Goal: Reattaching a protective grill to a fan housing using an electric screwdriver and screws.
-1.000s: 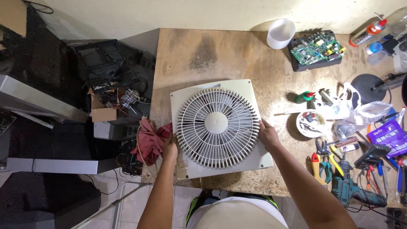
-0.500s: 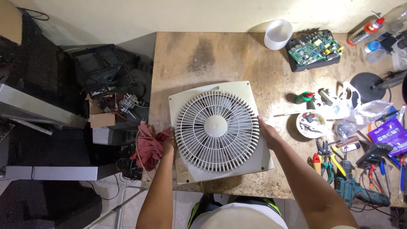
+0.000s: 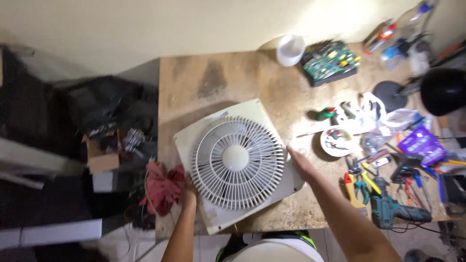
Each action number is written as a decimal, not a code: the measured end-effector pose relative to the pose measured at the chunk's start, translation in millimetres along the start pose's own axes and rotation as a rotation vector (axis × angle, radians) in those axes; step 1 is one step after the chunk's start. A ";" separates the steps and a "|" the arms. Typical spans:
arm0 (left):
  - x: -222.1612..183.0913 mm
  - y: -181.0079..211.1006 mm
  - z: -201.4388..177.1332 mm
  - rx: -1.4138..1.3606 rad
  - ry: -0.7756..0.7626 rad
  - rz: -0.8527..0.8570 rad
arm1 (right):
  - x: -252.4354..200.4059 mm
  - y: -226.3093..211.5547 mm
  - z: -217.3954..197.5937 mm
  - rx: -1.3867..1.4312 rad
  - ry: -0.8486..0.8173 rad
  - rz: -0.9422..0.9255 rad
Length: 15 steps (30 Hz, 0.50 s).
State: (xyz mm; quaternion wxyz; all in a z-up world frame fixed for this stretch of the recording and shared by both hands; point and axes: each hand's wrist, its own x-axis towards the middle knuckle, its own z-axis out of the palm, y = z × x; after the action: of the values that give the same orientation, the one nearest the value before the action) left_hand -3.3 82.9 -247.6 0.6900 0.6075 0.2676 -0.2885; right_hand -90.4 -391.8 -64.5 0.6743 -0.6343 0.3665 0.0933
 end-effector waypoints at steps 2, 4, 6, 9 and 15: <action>-9.0 12.2 25.9 0.329 0.214 -0.028 | -9.2 10.7 -8.9 -0.139 0.086 0.053; -7.2 7.9 30.1 0.647 0.440 -0.023 | -23.6 16.8 -11.5 -0.271 0.176 0.101; 11.1 -16.1 20.4 0.675 0.496 0.203 | -41.7 23.2 -14.7 -0.292 0.198 0.079; -21.9 3.7 33.6 0.708 0.465 0.227 | -71.6 6.5 -7.3 -0.162 0.179 0.193; 61.7 67.3 -82.9 0.670 0.605 1.271 | -65.6 16.6 4.0 0.060 0.330 0.222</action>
State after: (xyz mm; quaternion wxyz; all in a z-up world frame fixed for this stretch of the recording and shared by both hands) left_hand 86.4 167.1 -255.8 0.3995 0.8726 -0.0569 0.2751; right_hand -145.5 -362.9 -37.7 0.6091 -0.5764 0.5423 0.0507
